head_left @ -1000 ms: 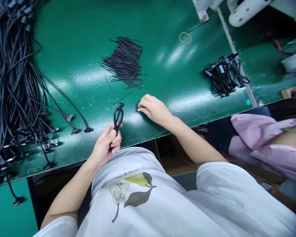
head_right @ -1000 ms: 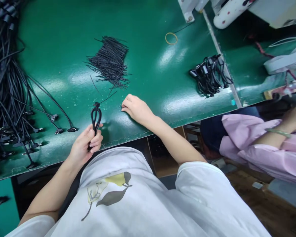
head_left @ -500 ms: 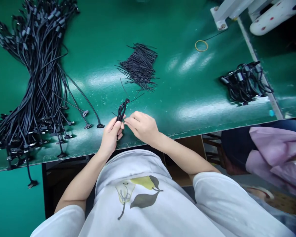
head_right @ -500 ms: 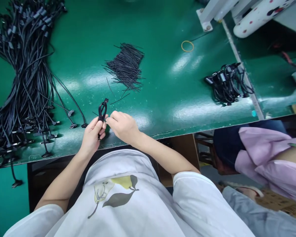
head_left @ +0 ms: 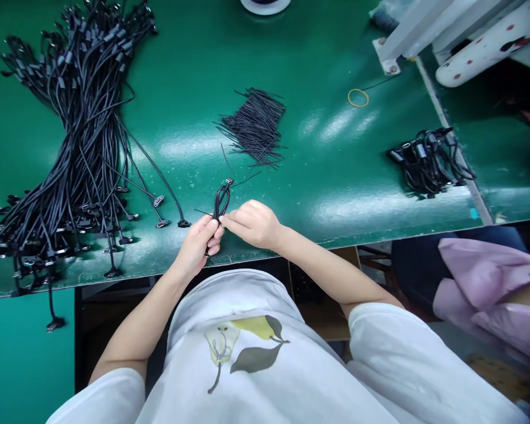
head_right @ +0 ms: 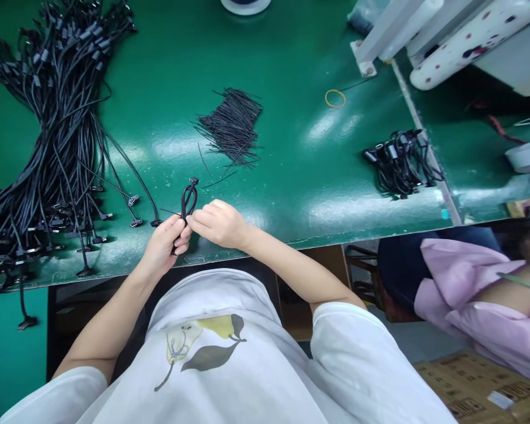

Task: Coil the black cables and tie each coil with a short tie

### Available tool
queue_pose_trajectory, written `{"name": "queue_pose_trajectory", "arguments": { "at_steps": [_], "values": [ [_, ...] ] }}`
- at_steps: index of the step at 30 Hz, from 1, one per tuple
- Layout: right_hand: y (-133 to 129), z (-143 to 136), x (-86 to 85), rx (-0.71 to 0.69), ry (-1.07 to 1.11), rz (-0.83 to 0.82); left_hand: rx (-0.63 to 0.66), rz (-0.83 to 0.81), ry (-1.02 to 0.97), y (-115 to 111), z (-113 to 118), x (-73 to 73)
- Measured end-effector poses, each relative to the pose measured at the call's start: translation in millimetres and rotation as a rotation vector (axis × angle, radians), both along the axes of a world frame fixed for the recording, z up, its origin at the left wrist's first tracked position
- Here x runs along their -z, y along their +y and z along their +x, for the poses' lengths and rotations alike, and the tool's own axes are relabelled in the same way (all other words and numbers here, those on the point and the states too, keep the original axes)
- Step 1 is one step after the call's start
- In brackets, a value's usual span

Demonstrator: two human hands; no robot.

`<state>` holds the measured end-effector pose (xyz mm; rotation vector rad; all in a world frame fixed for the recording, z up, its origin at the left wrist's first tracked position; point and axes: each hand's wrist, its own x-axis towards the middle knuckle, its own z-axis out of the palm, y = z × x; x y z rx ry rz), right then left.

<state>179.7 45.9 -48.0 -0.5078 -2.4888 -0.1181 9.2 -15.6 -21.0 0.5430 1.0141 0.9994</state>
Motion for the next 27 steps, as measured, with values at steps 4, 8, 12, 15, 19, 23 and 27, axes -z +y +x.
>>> {"name": "queue_pose_trajectory", "arguments": {
  "at_steps": [4, 8, 12, 15, 19, 23, 27],
  "values": [
    [5.3, 2.2, -11.0, -0.118, -0.109, 0.018, -0.008, 0.072, 0.246, 0.8, -2.3, 7.3],
    [11.6, -1.4, -26.7, -0.314, -0.161, 0.097, 0.076, 0.23, 0.641, 6.0, -6.7, 13.0],
    [14.7, -3.1, -37.5, -0.331, -0.325, 0.226, 0.182, 0.167, 0.541, 10.3, -8.6, 13.2],
    [14.5, -0.7, -44.6, -0.37, -0.385, 0.33, 0.246, -0.008, 0.29, 12.0, -9.0, 12.6],
    [13.2, 1.3, -51.9, -0.371, -0.474, 0.38, 0.278, -0.113, 0.135, 13.1, -9.5, 13.5],
    [10.8, -1.9, -49.4, -0.362, -0.545, 0.404, 0.241, -0.152, 0.069, 10.9, -3.0, 14.7],
    [9.2, -12.6, -48.2, -0.212, -0.6, 0.215, 0.067, -0.15, -0.036, 11.9, 9.5, 12.4]
  ]
}}
